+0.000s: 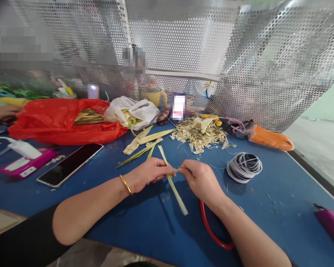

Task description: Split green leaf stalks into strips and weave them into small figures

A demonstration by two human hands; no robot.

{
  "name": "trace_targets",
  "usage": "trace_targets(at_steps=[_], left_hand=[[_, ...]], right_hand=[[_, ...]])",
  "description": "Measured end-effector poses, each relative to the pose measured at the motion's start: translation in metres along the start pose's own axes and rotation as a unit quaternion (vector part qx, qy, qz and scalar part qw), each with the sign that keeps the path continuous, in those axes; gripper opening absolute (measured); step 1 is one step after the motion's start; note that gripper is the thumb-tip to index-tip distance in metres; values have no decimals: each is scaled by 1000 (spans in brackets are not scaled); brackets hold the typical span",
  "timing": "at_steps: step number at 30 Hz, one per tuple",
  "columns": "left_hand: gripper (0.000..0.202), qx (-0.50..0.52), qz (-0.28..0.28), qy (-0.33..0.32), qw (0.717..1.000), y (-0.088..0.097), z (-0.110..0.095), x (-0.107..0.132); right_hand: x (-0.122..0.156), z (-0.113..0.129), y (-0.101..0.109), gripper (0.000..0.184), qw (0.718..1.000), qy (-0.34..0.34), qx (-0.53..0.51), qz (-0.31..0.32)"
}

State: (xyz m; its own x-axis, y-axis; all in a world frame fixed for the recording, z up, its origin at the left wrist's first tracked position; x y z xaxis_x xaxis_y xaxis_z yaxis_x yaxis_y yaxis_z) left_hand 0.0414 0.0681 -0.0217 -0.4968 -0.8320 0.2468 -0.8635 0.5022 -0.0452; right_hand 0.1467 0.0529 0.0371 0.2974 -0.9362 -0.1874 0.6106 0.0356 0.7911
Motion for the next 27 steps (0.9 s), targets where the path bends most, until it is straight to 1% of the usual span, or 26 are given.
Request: trace_targets(at_steps=[3, 7, 10, 12, 14, 15, 16, 17, 19, 21, 23, 25, 27], left_hand=[[29, 4, 1, 3, 1000, -1, 1, 0], [32, 10, 3, -5, 1000, 0, 1, -1], [36, 28, 11, 0, 1000, -1, 5, -3], [41, 42, 10, 6, 999, 0, 8, -4], [47, 56, 4, 9, 998, 2, 9, -6], [49, 62, 1, 8, 998, 4, 10, -6], [52, 67, 0, 7, 998, 4, 9, -6], [53, 70, 0, 7, 998, 4, 9, -7], [50, 65, -9, 8, 998, 6, 9, -7], [45, 47, -21, 6, 999, 8, 8, -6], [41, 22, -29, -3, 999, 9, 6, -6], [37, 1, -33, -16, 999, 8, 4, -6], [34, -16, -48, -30, 998, 10, 2, -7]], right_hand=[[1, 3, 11, 23, 998, 22, 32, -46], [1, 2, 12, 23, 996, 32, 50, -61], [-1, 2, 13, 24, 993, 47, 82, -73], [0, 5, 22, 22, 986, 66, 106, -112], [5, 11, 38, 22, 977, 75, 112, -166], [7, 14, 44, 24, 974, 75, 108, -184], [8, 17, 48, 26, 974, 71, 103, -187], [9, 19, 47, 30, 978, 67, 100, -172], [7, 20, 36, 37, 987, 54, 98, -112], [7, 18, 16, 32, 993, 39, 102, -37], [7, 15, -4, 25, 993, 35, 107, 24], [9, 15, -17, 23, 991, 52, 114, 47], [11, 21, -20, 25, 988, 86, 124, 31]])
Point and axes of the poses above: each hand's wrist, its own x-axis away from the middle knuckle, its own y-axis out of the back of the hand, z = x × y, the point moved 10 cm from there along -x, towards the middle knuckle, and after that the axes turned 3 degrees about -y, right-handed, at the moved point
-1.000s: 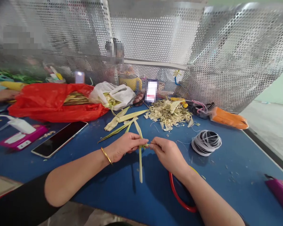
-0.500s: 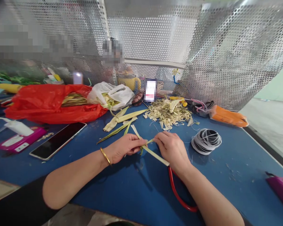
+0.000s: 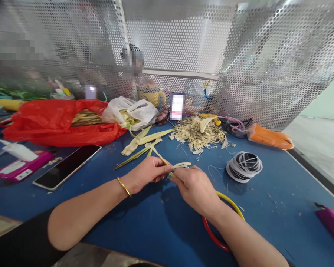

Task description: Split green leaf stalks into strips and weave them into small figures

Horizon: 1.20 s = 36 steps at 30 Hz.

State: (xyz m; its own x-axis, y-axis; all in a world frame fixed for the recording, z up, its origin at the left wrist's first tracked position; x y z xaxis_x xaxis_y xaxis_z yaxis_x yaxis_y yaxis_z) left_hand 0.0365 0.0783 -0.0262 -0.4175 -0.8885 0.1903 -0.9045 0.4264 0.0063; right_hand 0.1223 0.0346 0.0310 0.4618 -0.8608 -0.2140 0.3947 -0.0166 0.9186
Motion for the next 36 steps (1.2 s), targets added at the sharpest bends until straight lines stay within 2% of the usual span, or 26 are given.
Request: trace_targets(at_steps=[5, 7, 10, 12, 15, 17, 20, 24, 26, 33, 36], left_hand=[[28, 14, -49, 7, 999, 6, 9, -3], [30, 58, -45, 30, 997, 6, 15, -4], [35, 139, -23, 49, 989, 4, 16, -4], [36, 180, -3, 57, 982, 1, 14, -2], [31, 209, 7, 77, 975, -4, 15, 1], [30, 214, 9, 81, 973, -7, 17, 3], [35, 214, 20, 68, 974, -13, 16, 4], [44, 224, -42, 76, 971, -5, 20, 4], [45, 231, -55, 77, 968, -3, 20, 4], [38, 242, -53, 77, 966, -7, 24, 5], [34, 234, -27, 69, 969, -6, 20, 3]], right_hand=[[3, 20, 3, 29, 993, 90, 71, -37], [3, 21, 7, 29, 986, 83, 133, -59], [6, 18, 27, 19, 963, 38, 221, -147], [10, 28, 34, 22, 952, 69, 237, -180], [14, 51, 18, 27, 950, 179, 222, -127], [15, 56, 6, 28, 948, 211, 220, -89], [15, 55, -1, 29, 950, 214, 212, -83], [17, 56, -2, 31, 957, 224, 165, -83], [19, 58, 0, 33, 959, 231, 142, -81], [20, 67, -2, 35, 960, 249, 105, -73], [20, 64, 10, 25, 962, 236, 80, -112]])
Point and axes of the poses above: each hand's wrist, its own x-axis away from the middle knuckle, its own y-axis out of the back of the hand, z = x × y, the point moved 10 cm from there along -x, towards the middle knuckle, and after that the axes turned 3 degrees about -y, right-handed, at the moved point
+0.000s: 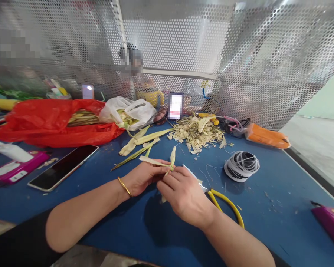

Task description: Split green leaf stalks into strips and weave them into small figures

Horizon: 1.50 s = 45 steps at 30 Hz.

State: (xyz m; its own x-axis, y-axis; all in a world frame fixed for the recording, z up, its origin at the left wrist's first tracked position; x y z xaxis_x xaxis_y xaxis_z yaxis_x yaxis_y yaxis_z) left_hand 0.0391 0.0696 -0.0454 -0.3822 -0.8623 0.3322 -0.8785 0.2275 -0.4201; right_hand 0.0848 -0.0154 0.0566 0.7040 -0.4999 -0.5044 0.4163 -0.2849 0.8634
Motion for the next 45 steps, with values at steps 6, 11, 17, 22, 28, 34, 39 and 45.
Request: trace_targets(at_steps=[6, 11, 17, 22, 28, 34, 39, 45], left_hand=[[33, -34, 40, -12, 999, -2, -12, 1], [36, -62, -15, -24, 998, 3, -11, 1], [26, -68, -56, -59, 994, 7, -18, 2], [42, -42, 57, -75, 995, -11, -26, 6], [31, -34, 199, -84, 976, -33, -31, 12], [33, -70, 152, -30, 985, -26, -20, 12], [32, -168, 80, -33, 982, -16, -15, 9], [27, -210, 59, -38, 975, -12, -18, 7]], right_hand=[[12, -52, 26, 25, 968, -218, 88, -93], [10, -57, -2, 31, 975, -212, 60, 22], [12, -59, -8, 26, 974, -221, 33, 24], [18, -79, 14, 23, 960, -270, 35, -59], [16, -79, 36, 28, 960, -254, 47, -111], [11, -65, 18, 28, 976, -197, 82, -49], [10, -59, 9, 25, 981, -169, 97, -17], [14, -72, 4, 26, 973, -228, 45, 2]])
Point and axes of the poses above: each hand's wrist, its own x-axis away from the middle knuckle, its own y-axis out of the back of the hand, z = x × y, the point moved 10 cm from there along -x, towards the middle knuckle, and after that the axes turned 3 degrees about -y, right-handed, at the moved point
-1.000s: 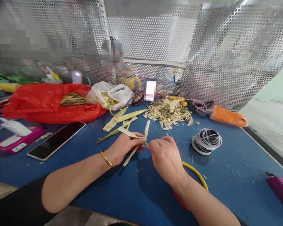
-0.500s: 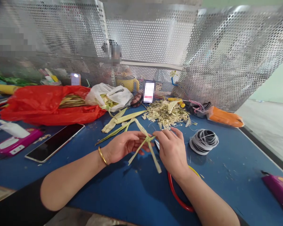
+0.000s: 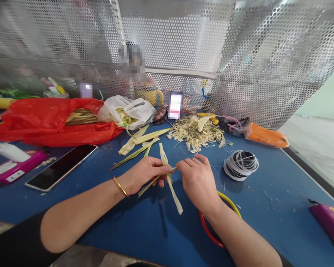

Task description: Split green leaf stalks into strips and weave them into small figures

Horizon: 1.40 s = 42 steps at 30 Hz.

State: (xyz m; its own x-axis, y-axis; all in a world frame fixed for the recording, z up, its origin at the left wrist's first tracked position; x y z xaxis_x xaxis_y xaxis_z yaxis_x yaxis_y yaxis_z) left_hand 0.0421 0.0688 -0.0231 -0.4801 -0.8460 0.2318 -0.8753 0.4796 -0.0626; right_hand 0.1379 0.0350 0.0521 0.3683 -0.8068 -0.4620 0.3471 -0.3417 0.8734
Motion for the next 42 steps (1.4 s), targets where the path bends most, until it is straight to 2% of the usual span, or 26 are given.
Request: trace_targets(at_steps=[5, 8, 12, 17, 19, 22, 25, 32, 39, 41, 42], left_hand=[[28, -51, -8, -16, 999, -1, -7, 6], [29, -64, 27, -25, 997, -10, -6, 7], [30, -78, 52, -29, 995, -16, 2, 7], [32, -107, 76, -8, 991, -24, 12, 7], [27, -115, 102, 10, 988, -30, 18, 8], [23, -103, 130, 18, 986, -35, 23, 9], [25, -83, 125, 25, 988, -32, 26, 8], [26, -105, 118, 42, 987, -28, 23, 9], [27, -88, 110, 43, 989, -26, 23, 8], [27, -66, 105, 50, 991, -25, 24, 8], [27, -53, 98, 52, 992, -25, 23, 8]], right_hand=[[-5, -6, -2, 21, 984, -43, -160, 58], [-6, -7, -4, 32, 959, -76, -255, 96], [-5, -9, -8, 46, 950, -106, -273, 107], [3, -11, -33, 31, 937, -148, -284, 138], [5, -12, -38, 26, 921, -172, -325, 128], [5, -17, -35, 26, 897, -196, -386, 85], [5, -26, -30, 28, 879, -228, -416, 52], [9, -36, -32, 26, 827, -280, -486, 36], [7, -40, -23, 22, 816, -283, -504, -9], [6, -38, -21, 20, 824, -268, -500, -11], [6, -38, -19, 24, 837, -255, -484, -15]])
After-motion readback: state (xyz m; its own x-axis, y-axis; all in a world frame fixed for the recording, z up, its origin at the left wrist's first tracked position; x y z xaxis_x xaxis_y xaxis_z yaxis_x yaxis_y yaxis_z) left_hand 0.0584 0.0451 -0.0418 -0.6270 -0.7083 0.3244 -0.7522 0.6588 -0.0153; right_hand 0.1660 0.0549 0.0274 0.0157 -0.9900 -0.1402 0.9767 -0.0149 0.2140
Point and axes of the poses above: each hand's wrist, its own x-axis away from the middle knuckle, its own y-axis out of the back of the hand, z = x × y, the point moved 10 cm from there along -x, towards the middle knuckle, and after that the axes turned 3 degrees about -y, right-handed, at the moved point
